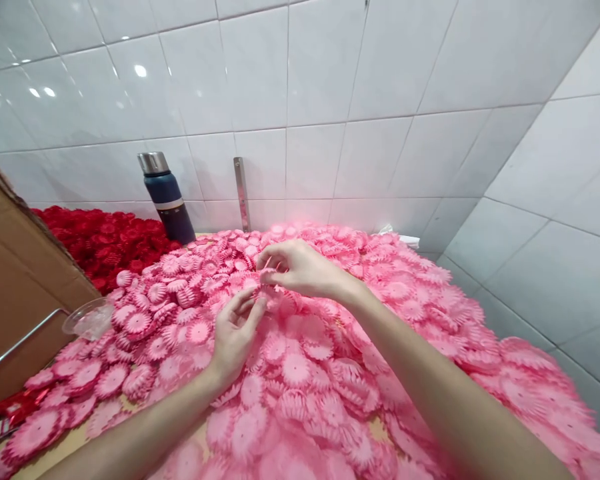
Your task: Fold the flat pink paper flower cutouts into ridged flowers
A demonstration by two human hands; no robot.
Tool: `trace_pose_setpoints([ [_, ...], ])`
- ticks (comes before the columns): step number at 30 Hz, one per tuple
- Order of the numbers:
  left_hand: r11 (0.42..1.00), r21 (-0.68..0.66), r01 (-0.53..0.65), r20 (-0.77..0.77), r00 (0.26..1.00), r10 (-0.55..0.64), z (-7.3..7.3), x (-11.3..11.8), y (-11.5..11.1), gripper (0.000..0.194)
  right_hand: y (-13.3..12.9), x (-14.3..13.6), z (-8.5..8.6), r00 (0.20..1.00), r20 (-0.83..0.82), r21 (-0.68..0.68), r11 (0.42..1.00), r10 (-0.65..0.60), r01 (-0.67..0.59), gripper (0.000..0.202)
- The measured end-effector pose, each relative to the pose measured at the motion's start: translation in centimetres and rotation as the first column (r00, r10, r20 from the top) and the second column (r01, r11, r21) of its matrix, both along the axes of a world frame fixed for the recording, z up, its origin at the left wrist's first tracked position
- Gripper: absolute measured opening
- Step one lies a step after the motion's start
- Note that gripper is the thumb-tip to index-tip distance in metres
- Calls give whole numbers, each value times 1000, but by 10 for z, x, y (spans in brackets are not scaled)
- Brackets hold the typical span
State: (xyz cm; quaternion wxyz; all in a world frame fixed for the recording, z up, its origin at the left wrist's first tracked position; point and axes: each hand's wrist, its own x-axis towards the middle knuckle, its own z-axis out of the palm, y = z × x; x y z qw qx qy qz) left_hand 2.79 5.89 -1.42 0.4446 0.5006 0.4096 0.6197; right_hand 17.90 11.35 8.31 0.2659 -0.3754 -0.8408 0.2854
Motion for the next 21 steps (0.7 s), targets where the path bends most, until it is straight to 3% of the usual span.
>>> trace_pose_setpoints([
  [3,999,-17,-45,-44,998,44,0,0,1,27,4,15,1,975,-14,164,961,-222,221,22],
  [5,999,-27,-46,-50,998,44,1,0,1,29,6,24,3,967,30,194,951,-252,242,26],
  [8,1000,-16,-17,-24,1000,17,3,0,0,33,3,29,9,990,140,27,999,-21,17,20],
  [11,999,-19,36,28,999,-36,4,-1,-3,36,-2,21,10,968,175,-77,983,179,-168,11],
  [15,993,-42,109,106,989,-104,5,0,-4,34,-3,12,5,969,182,-21,986,166,-165,14],
  [21,999,36,1,43,999,-3,7,2,-2,24,-4,9,8,963,143,-66,973,229,-221,17],
])
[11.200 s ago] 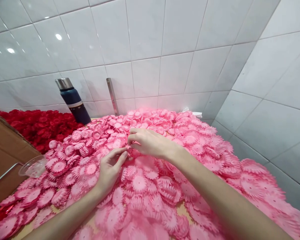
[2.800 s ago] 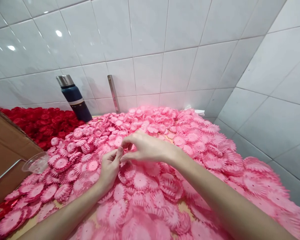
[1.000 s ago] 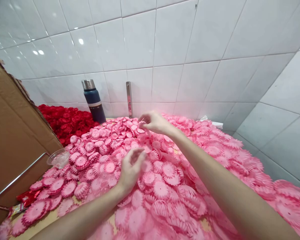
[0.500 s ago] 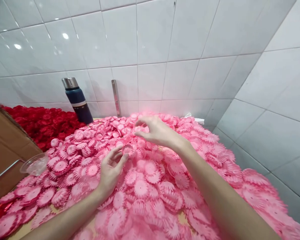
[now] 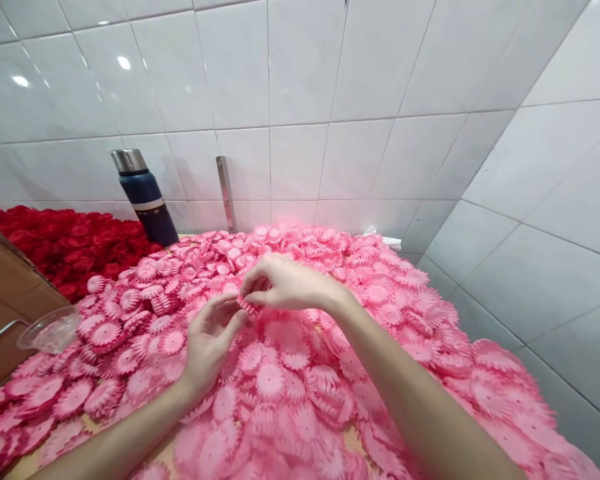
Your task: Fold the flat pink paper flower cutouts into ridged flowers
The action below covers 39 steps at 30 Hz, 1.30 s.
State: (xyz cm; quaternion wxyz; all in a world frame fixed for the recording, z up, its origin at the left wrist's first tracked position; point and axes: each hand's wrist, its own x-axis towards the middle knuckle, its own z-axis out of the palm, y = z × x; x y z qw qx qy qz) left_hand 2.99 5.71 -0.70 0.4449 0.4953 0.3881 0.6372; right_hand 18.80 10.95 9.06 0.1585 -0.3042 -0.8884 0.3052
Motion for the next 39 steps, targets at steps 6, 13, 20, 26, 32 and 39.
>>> trace_pose_setpoints([
  [6,998,-27,-55,-28,998,54,-1,-3,1,34,-5,-10,36,976,-200,140,983,-91,120,16],
  [13,997,6,-76,-76,994,76,-7,-4,6,37,-34,-8,116,867,-490,408,856,-88,317,5],
  [20,1000,-4,-15,-222,975,14,-7,-4,3,47,-72,28,116,915,-325,522,762,-237,383,11],
  [26,988,154,8,-473,878,66,-10,-6,-6,37,-79,62,59,930,-122,360,858,-347,367,14],
  [32,973,219,78,-469,882,35,-3,-5,-13,32,-68,56,36,940,1,220,917,-342,333,18],
  [39,975,190,118,-492,871,-10,0,-5,-14,25,-55,44,13,956,65,98,955,-286,279,20],
])
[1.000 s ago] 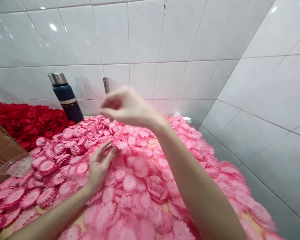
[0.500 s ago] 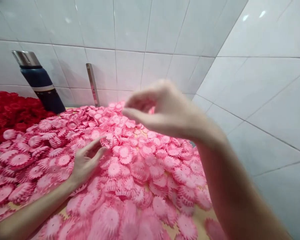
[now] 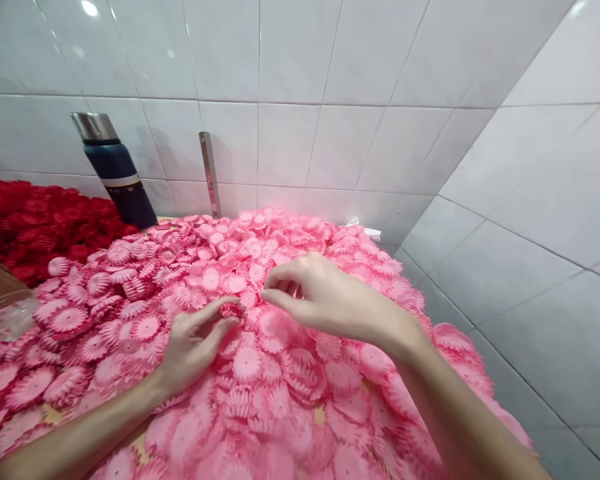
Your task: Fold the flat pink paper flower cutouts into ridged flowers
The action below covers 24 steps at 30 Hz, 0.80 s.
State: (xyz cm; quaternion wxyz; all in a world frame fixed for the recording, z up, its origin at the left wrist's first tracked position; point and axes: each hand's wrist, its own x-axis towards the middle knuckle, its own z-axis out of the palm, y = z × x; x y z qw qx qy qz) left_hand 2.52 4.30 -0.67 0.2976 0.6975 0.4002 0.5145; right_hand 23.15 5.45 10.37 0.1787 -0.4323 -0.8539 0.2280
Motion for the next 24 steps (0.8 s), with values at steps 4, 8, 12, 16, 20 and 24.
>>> trace_pose_setpoints([
  [4,998,-53,-32,-21,999,31,-2,0,0,20,4,-7,-12,999,22,-76,996,37,-35,21],
  [8,995,-91,-49,-2,999,49,-3,-1,1,19,6,-14,-18,997,-6,-147,986,79,-79,21],
  [12,996,-77,-53,91,994,60,-4,-2,6,30,9,-19,-24,994,-77,-175,980,79,-92,20],
  [16,995,-100,15,162,987,2,-5,-3,9,41,13,-24,-32,990,-142,-188,981,24,-51,19],
  [20,992,-104,70,257,966,-41,-7,-3,8,39,14,-28,-38,975,-219,-235,970,16,-68,21],
  [24,987,-130,97,319,946,-51,-9,-3,6,42,17,-28,-41,944,-331,-343,929,20,-140,21],
])
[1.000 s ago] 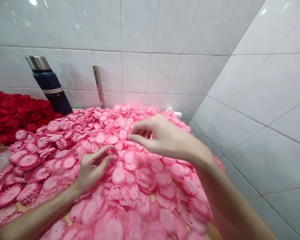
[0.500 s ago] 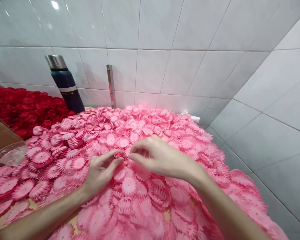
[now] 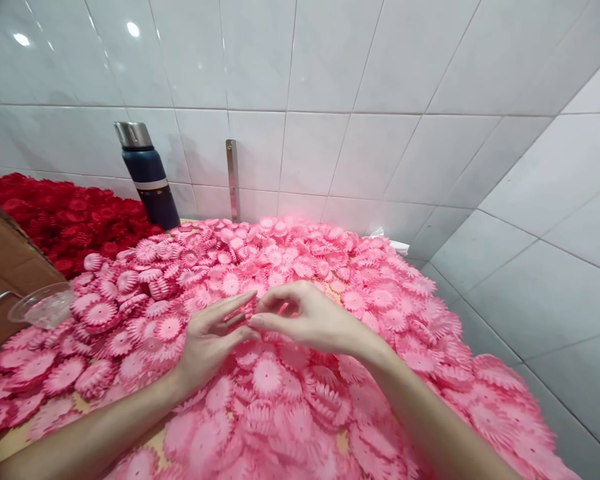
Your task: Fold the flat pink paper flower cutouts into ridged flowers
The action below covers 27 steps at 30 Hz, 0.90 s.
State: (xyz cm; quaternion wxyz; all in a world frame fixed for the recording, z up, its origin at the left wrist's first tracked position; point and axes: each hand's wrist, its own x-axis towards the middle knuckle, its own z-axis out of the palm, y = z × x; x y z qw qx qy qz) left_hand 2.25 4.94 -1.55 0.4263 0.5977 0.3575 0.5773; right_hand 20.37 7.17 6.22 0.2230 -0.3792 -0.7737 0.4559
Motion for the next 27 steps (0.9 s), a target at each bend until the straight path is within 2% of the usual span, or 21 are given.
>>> trace_pose_setpoints([
  [4,1000,-16,4,-16,1000,-4,2,0,-1,42,4,2,-5,994,-90,-80,995,55,-62,21],
  [7,1000,-27,8,-23,1000,-8,3,0,-1,41,6,3,-7,992,-106,-91,993,67,-77,22],
  [15,1000,-28,5,-16,1000,-6,1,1,1,40,-4,-3,-4,999,37,90,996,20,-23,16],
  [19,994,-111,-21,-2,1000,21,0,1,2,43,-5,-8,-7,998,53,183,983,-25,15,14],
  [21,988,-153,-36,6,999,37,2,1,3,41,-3,-7,-10,999,29,143,989,-39,34,15],
  [25,986,-157,-57,91,993,72,8,3,4,29,4,1,-14,998,-54,-22,999,-39,37,19],
  [27,986,-160,-39,101,993,56,10,4,3,19,5,3,-13,998,-50,-35,999,-36,34,20],
])
